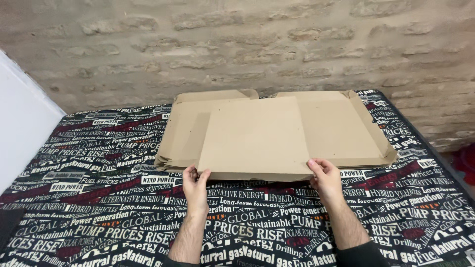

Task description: The person assembles cardboard pizza boxes by folding the pre-cut flaps and securing the sides together on a flat surface.

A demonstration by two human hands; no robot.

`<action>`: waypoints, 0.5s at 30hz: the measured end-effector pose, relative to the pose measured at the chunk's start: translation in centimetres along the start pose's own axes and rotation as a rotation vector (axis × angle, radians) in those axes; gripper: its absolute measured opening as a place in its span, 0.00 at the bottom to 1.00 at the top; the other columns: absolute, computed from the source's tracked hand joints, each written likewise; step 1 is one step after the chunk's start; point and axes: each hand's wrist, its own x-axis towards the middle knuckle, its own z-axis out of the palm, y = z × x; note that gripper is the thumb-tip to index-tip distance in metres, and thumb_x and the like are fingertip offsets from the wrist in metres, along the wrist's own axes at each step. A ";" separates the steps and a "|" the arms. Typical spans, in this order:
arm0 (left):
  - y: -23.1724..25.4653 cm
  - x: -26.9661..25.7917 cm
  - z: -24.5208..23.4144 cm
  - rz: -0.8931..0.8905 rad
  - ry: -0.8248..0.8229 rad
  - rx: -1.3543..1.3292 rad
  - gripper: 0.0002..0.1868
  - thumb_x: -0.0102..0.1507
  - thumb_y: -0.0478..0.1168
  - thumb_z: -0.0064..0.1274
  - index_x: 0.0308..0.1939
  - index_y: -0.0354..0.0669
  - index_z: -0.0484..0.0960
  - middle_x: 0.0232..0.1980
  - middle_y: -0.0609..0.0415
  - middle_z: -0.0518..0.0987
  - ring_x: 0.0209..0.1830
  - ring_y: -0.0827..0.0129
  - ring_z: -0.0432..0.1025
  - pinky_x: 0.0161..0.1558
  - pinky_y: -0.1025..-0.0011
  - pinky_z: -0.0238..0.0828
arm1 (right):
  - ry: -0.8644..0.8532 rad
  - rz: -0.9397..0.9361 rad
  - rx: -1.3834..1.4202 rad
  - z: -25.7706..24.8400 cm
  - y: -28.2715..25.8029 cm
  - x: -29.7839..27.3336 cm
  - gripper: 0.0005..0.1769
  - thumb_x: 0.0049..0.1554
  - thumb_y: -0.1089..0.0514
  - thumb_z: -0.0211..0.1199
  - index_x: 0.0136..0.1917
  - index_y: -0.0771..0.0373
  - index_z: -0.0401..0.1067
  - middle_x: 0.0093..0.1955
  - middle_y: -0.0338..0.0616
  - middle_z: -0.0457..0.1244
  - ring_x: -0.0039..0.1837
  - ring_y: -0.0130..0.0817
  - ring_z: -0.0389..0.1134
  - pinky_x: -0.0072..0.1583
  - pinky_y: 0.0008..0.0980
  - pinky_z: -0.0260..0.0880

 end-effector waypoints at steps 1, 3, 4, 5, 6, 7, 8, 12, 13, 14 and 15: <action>0.5 -0.4 0.3 0.003 -0.002 -0.002 0.35 0.66 0.35 0.72 0.73 0.34 0.71 0.63 0.51 0.72 0.66 0.65 0.67 0.68 0.65 0.70 | 0.001 -0.004 0.001 0.1 -0.4 -0.3 0.20 0.68 0.54 0.74 0.65 0.72 0.79 0.39 0.45 0.64 0.26 0.26 0.60 0.27 0.23 0.56; 1.4 -1.2 0.6 0.139 0.005 -0.010 0.36 0.65 0.32 0.71 0.74 0.33 0.70 0.64 0.47 0.72 0.68 0.62 0.67 0.67 0.63 0.70 | -0.011 -0.059 -0.040 0.4 -1.1 -1.0 0.20 0.66 0.57 0.77 0.63 0.73 0.79 0.39 0.48 0.68 0.25 0.28 0.61 0.27 0.23 0.55; 1.6 -1.3 0.5 0.140 0.005 -0.010 0.36 0.65 0.32 0.71 0.74 0.33 0.70 0.64 0.47 0.72 0.68 0.62 0.67 0.67 0.63 0.70 | -0.012 -0.060 -0.039 0.2 -0.6 -0.7 0.20 0.66 0.57 0.77 0.63 0.73 0.79 0.39 0.48 0.68 0.25 0.28 0.61 0.27 0.23 0.55; 1.8 -1.5 0.5 0.182 -0.012 -0.003 0.36 0.65 0.31 0.70 0.75 0.33 0.70 0.65 0.46 0.73 0.69 0.62 0.67 0.67 0.62 0.70 | -0.012 -0.092 -0.032 0.0 -0.2 -0.4 0.20 0.66 0.58 0.77 0.64 0.73 0.78 0.40 0.46 0.68 0.26 0.25 0.61 0.28 0.22 0.57; 1.9 -1.6 0.4 0.224 -0.028 0.005 0.36 0.65 0.30 0.69 0.75 0.34 0.69 0.65 0.44 0.74 0.70 0.61 0.68 0.68 0.60 0.71 | -0.013 -0.125 -0.024 -0.2 0.3 -0.1 0.20 0.65 0.59 0.76 0.65 0.74 0.77 0.41 0.45 0.68 0.26 0.23 0.62 0.29 0.22 0.58; 1.6 -1.5 0.5 0.224 -0.030 0.005 0.36 0.65 0.30 0.69 0.75 0.34 0.69 0.65 0.44 0.74 0.70 0.61 0.68 0.68 0.60 0.71 | -0.011 -0.125 -0.024 -0.3 0.5 0.0 0.20 0.65 0.59 0.76 0.65 0.74 0.77 0.41 0.45 0.68 0.26 0.23 0.62 0.29 0.22 0.58; 1.2 -1.4 0.5 0.267 -0.039 -0.008 0.37 0.65 0.32 0.69 0.76 0.33 0.69 0.67 0.44 0.74 0.72 0.60 0.68 0.70 0.60 0.69 | -0.014 -0.156 -0.023 -0.4 0.6 0.2 0.21 0.65 0.60 0.77 0.66 0.74 0.78 0.42 0.46 0.68 0.28 0.23 0.62 0.30 0.22 0.59; 0.6 -1.0 -0.2 0.364 -0.060 -0.039 0.40 0.65 0.35 0.69 0.78 0.32 0.67 0.69 0.42 0.73 0.78 0.57 0.67 0.77 0.58 0.64 | -0.034 -0.262 -0.042 -0.7 0.5 -0.1 0.23 0.64 0.60 0.77 0.69 0.73 0.77 0.44 0.47 0.68 0.36 0.24 0.65 0.35 0.22 0.63; 0.7 -1.1 -0.2 0.363 -0.060 -0.038 0.40 0.65 0.35 0.69 0.78 0.32 0.67 0.69 0.42 0.73 0.78 0.57 0.67 0.77 0.58 0.64 | -0.034 -0.261 -0.043 -0.9 0.4 -0.2 0.23 0.64 0.60 0.77 0.69 0.73 0.77 0.44 0.47 0.68 0.36 0.24 0.65 0.35 0.22 0.63; 0.8 -1.2 -0.3 0.371 -0.082 -0.042 0.40 0.65 0.36 0.68 0.79 0.32 0.67 0.71 0.41 0.73 0.79 0.56 0.67 0.78 0.58 0.63 | -0.038 -0.289 -0.067 -1.0 0.3 -0.2 0.24 0.64 0.60 0.76 0.70 0.73 0.77 0.45 0.47 0.68 0.39 0.25 0.65 0.37 0.22 0.65; 1.0 -1.3 -0.2 0.379 -0.105 -0.047 0.41 0.66 0.38 0.68 0.80 0.33 0.66 0.73 0.40 0.72 0.80 0.55 0.66 0.80 0.57 0.61 | -0.041 -0.318 -0.091 -1.1 0.1 -0.3 0.25 0.65 0.60 0.75 0.71 0.73 0.76 0.47 0.47 0.68 0.43 0.26 0.66 0.39 0.23 0.67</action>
